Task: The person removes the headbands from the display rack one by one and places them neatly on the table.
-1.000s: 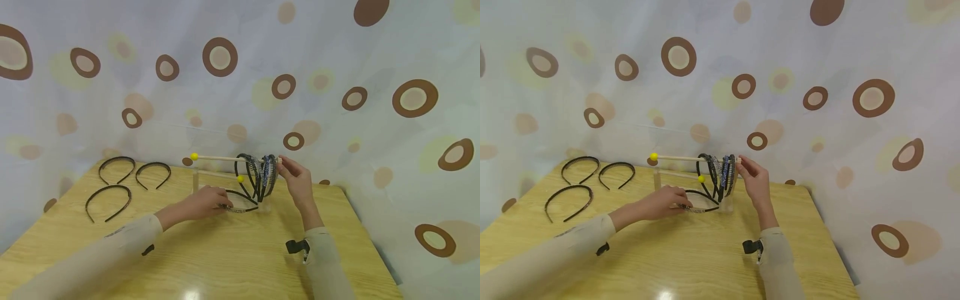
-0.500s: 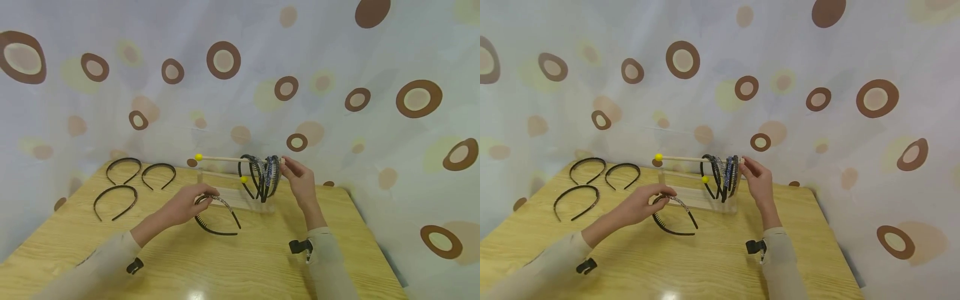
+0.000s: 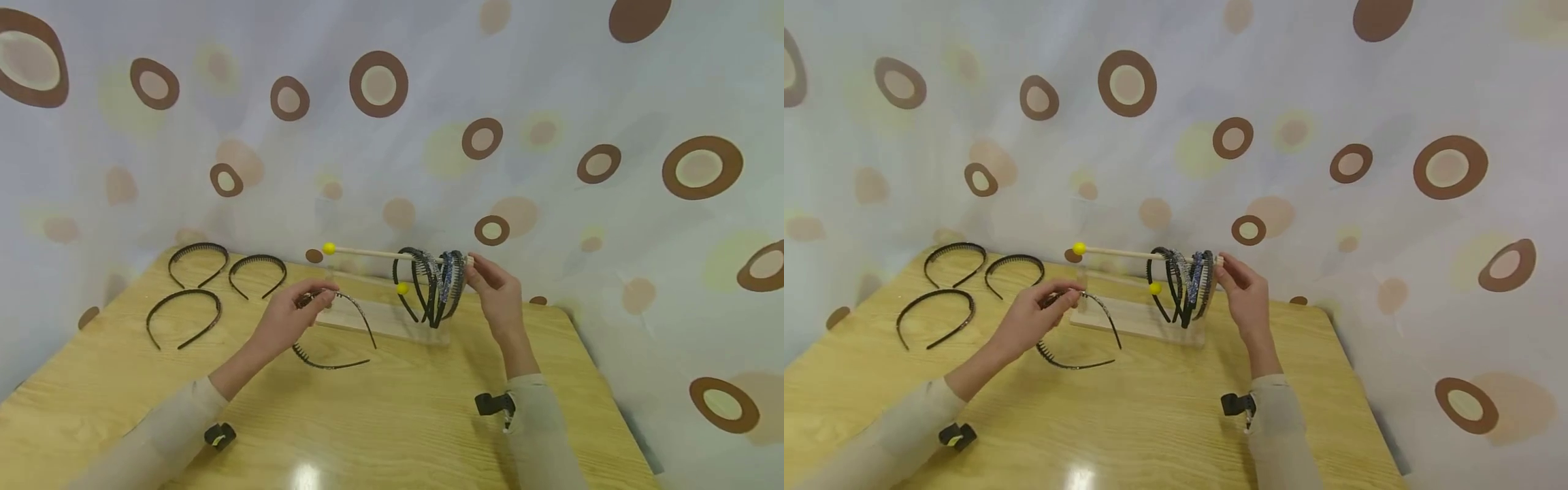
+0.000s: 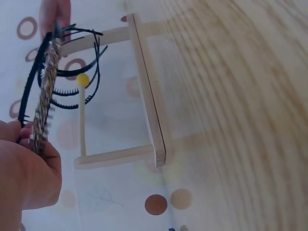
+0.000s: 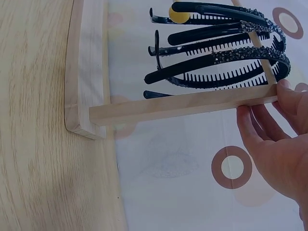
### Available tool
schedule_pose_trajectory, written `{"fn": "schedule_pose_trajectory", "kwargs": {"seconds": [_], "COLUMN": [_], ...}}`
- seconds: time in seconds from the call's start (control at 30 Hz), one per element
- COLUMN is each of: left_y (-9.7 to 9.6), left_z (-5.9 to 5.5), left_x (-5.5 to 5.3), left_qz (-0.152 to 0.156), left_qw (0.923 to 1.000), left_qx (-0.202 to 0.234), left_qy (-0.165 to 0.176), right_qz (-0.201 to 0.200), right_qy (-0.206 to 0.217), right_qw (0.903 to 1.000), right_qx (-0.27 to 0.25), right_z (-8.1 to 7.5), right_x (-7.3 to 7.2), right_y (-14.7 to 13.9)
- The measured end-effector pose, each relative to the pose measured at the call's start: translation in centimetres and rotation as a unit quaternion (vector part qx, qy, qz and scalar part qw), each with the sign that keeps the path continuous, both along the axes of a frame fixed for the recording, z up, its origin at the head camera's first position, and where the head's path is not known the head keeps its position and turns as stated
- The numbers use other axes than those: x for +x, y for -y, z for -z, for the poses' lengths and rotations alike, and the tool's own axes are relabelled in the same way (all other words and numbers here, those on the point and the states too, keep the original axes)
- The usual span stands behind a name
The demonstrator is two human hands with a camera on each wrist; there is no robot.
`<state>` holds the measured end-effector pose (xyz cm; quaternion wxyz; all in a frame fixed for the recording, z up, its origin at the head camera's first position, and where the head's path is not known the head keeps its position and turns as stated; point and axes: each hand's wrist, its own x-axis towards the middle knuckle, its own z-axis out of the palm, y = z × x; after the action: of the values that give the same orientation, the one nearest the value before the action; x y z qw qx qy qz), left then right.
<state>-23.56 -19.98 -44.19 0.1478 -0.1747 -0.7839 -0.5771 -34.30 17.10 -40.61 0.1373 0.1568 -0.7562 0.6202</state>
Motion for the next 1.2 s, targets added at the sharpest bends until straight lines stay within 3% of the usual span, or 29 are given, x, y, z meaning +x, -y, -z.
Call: {"fn": "schedule_pose_trajectory", "kwargs": {"seconds": [0.13, 0.3, 0.4, 0.6, 0.7, 0.87, 1.07, 1.2], "left_y": [1.0, 2.2, 2.7, 3.1, 2.7, 2.5, 3.1, 3.7], "left_z": [0.0, -0.2, -0.5, -1.2, -1.3, -1.3, -0.3, 0.3], "left_x": [-0.3, -0.6, -0.5, -0.3, -0.3, -0.2, -0.6, -0.9], "left_qz": [-0.008, 0.032, 0.065, 0.141, 0.16, 0.154, 0.132, 0.099], "left_qw": [0.9993, 0.9951, 0.9915, 0.9863, 0.9853, 0.9875, 0.9895, 0.9938], "left_qx": [-0.009, -0.037, -0.061, -0.061, -0.052, -0.014, 0.046, 0.041], "left_qy": [0.035, 0.085, 0.095, 0.059, 0.028, 0.027, 0.034, 0.027], "right_qz": [-0.001, -0.002, 0.003, 0.001, 0.003, 0.012, 0.011, 0.003], "right_qy": [-0.006, -0.001, 0.0, -0.006, -0.013, -0.019, -0.023, -0.016], "right_qw": [1.0, 1.0, 1.0, 1.0, 0.9999, 0.9997, 0.9997, 0.9999], "right_qx": [0.002, 0.004, 0.004, 0.0, -0.002, -0.004, 0.004, 0.002], "right_z": [0.0, 0.0, 0.1, 0.3, 0.4, 0.5, 0.6, 0.3], "right_x": [0.2, 0.3, 0.3, 0.3, 0.2, -0.1, -0.1, 0.0], "right_y": [0.0, -0.1, -0.2, -0.2, -0.1, 0.1, 0.1, 0.0]}}
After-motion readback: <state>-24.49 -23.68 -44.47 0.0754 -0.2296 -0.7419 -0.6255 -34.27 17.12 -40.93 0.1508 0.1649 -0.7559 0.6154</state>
